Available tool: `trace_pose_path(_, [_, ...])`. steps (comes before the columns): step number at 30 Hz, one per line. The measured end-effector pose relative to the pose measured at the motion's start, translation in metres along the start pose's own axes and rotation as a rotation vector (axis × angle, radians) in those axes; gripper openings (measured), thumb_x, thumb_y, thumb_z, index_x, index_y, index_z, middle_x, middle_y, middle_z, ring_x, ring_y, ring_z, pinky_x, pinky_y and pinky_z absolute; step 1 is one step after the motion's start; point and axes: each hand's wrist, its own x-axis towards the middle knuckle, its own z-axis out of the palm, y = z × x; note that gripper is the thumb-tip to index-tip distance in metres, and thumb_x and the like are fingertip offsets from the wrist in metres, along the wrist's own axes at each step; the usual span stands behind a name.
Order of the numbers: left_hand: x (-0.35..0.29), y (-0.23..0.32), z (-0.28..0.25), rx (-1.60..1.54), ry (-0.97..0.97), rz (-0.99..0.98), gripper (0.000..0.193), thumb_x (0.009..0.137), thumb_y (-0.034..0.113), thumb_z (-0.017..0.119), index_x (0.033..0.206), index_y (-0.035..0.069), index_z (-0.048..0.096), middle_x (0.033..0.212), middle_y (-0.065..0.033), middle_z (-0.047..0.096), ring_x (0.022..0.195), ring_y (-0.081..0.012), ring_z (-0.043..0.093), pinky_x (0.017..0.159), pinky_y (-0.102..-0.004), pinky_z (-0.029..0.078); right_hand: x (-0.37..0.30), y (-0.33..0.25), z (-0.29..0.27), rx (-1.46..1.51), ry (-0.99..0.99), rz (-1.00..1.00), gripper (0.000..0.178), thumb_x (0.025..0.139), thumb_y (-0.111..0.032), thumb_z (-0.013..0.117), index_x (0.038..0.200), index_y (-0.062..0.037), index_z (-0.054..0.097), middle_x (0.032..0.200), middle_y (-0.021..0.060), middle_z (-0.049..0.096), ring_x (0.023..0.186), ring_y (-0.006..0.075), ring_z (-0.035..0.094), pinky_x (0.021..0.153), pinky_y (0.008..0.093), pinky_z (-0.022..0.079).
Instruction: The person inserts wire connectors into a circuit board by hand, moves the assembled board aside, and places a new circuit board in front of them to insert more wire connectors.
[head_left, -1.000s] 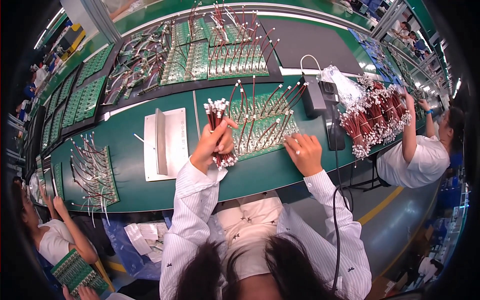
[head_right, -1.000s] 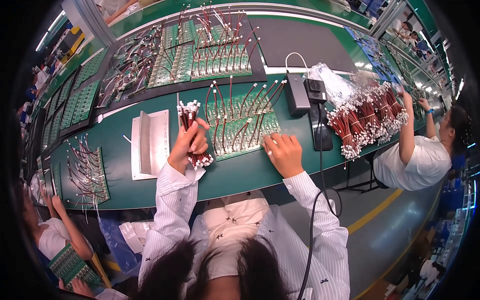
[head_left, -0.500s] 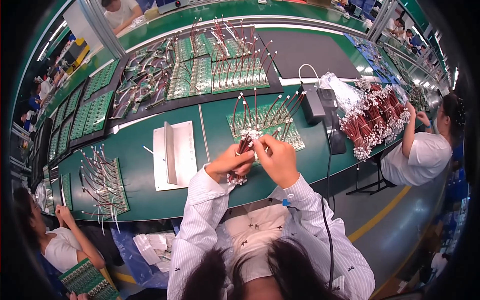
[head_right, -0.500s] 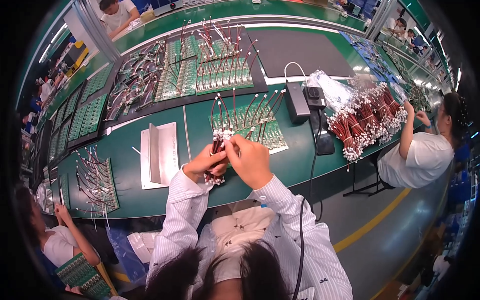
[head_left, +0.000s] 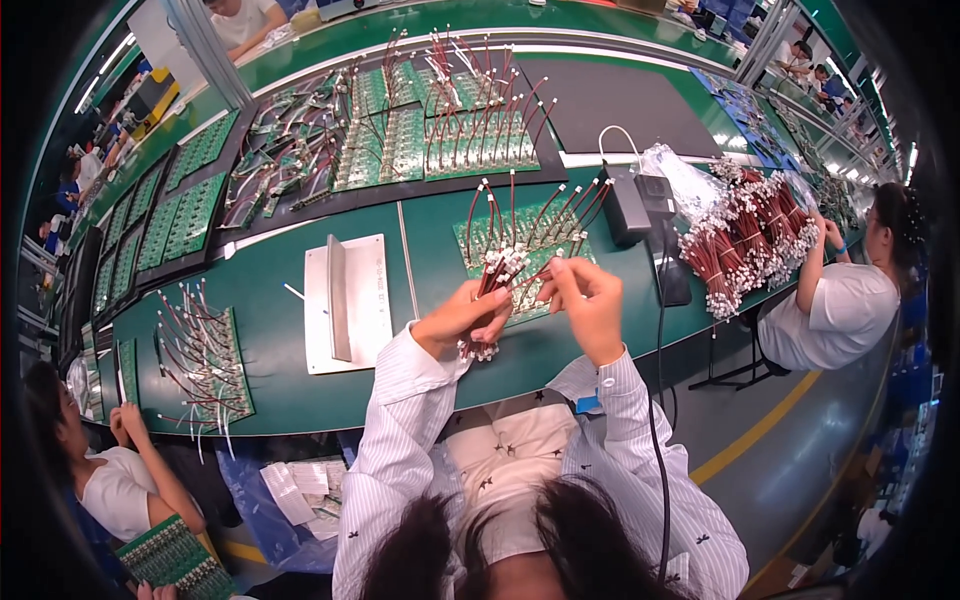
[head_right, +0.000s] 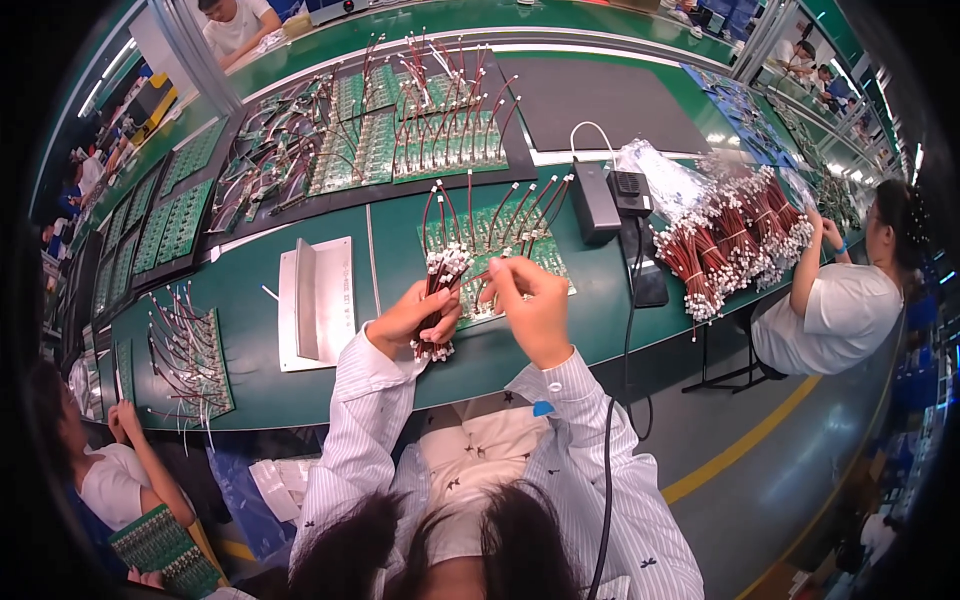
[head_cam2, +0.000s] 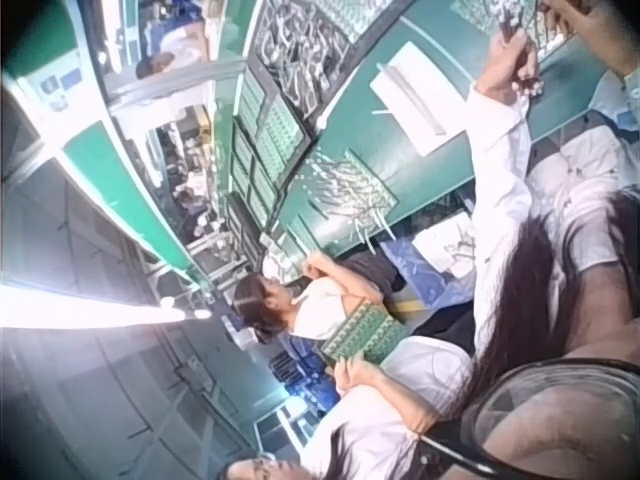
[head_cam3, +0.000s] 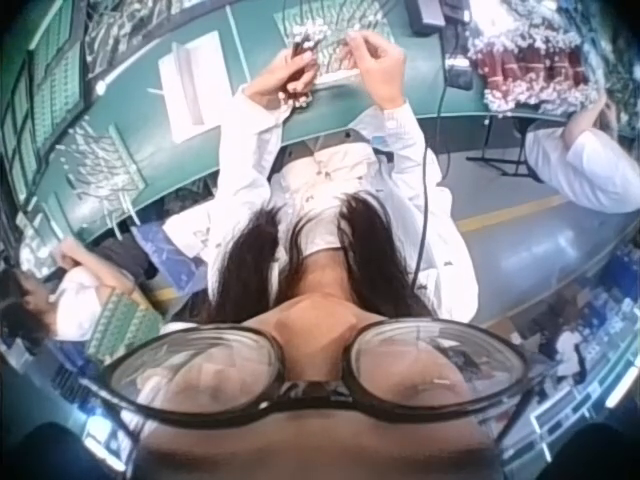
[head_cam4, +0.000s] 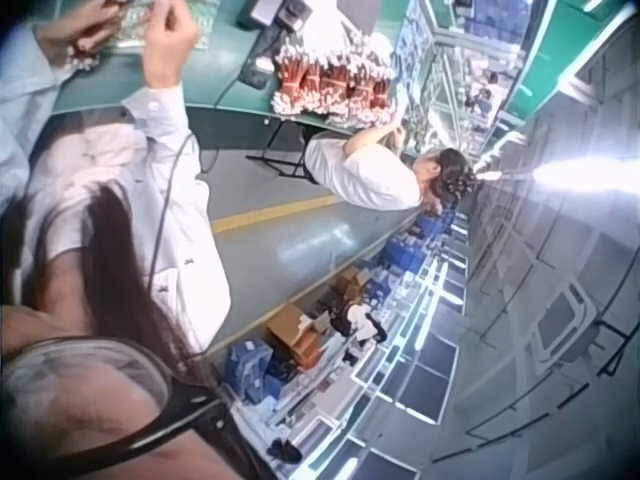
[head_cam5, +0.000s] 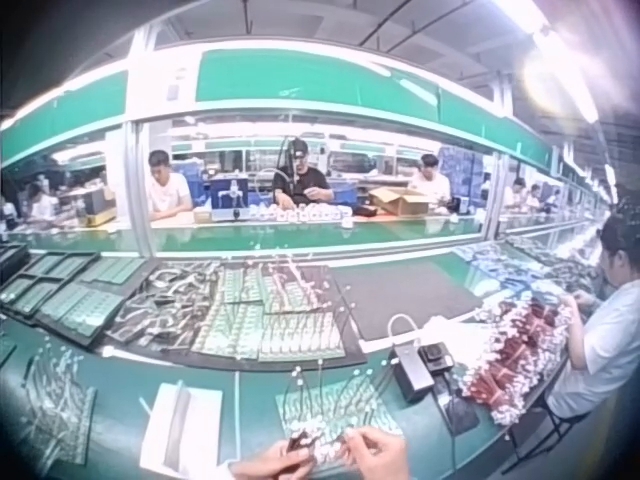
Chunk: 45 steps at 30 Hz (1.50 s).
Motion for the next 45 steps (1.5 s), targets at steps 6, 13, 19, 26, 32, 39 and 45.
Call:
trace_pose_path(6, [-0.001,0.001,0.003,-0.02,0.041,0.034,0.03,0.088,0.029,0.043,0.07,0.005,0.038,0.048,-0.0025,0.042,0.036,-0.0055,0.035,0.037,-0.0199,0.031,0.004,-0.008,-0.015,0.168,0.16,-0.047,0.021,0.086,-0.014,0.049,0.075,0.0033,0.055,0.06,0.0072,0.058,0.047,0.0075,0.051,0.045,0.0187,0.04])
trace_pose_path(13, [0.0,-0.002,0.006,0.0,0.028,-0.017,0.028,0.087,0.027,0.046,0.07,0.004,0.043,0.046,0.002,0.037,0.038,-0.0042,0.032,0.037,-0.0193,0.028,0.006,-0.013,-0.028,0.204,0.211,-0.093,0.024,0.087,-0.015,0.046,0.076,0.0048,0.053,0.063,0.0104,0.058,0.051,0.0115,0.055,0.047,0.0206,0.044])
trace_pose_path(19, [-0.002,0.0,0.003,-0.143,0.039,0.14,0.023,0.087,0.023,0.046,0.075,0.004,0.043,0.045,0.0028,0.034,0.035,-0.0039,0.029,0.036,-0.0197,0.026,0.004,-0.015,-0.039,0.25,0.331,-0.18,0.022,0.088,-0.014,0.042,0.084,0.0061,0.051,0.07,0.0133,0.059,0.056,0.0151,0.058,0.053,0.0242,0.048])
trace_pose_path(26, [-0.005,0.008,-0.002,-0.129,0.194,0.288,0.022,0.087,0.016,0.046,0.097,-0.003,0.046,0.058,-0.0037,0.047,0.034,-0.0019,0.029,0.034,-0.0183,0.024,-0.016,-0.01,-0.021,0.283,0.162,-0.136,0.022,0.089,-0.014,0.041,0.087,0.0059,0.05,0.073,0.0146,0.06,0.066,0.0203,0.061,0.061,0.0288,0.051])
trace_pose_path(32, [-0.005,0.007,-0.006,-0.136,0.207,0.327,0.022,0.084,0.011,0.048,0.1,-0.005,0.047,0.07,-0.01,0.056,0.034,-0.0022,0.03,0.033,-0.0185,0.024,-0.021,0.001,-0.015,0.351,0.144,-0.096,0.022,0.09,-0.014,0.039,0.091,0.0055,0.049,0.075,0.0152,0.059,0.068,0.0219,0.061,0.065,0.0302,0.051])
trace_pose_path(39, [-0.005,0.007,-0.008,-0.161,0.279,0.387,0.015,0.082,0.006,0.05,0.094,-0.003,0.05,0.075,-0.0117,0.058,0.033,-0.0026,0.03,0.033,-0.0192,0.025,-0.03,0.012,-0.013,0.303,0.098,-0.016,0.023,0.089,-0.014,0.039,0.092,0.0064,0.05,0.076,0.0154,0.059,0.068,0.022,0.061,0.064,0.0304,0.05])
trace_pose_path(45, [-0.005,0.007,-0.01,-0.19,0.357,0.418,0.013,0.082,0.007,0.05,0.092,-0.002,0.05,0.072,-0.0097,0.058,0.033,-0.0028,0.029,0.033,-0.0192,0.025,-0.033,0.02,-0.014,0.316,0.032,0.031,0.019,0.088,-0.01,0.042,0.088,0.0065,0.051,0.075,0.0143,0.06,0.067,0.0201,0.061,0.063,0.0282,0.05])
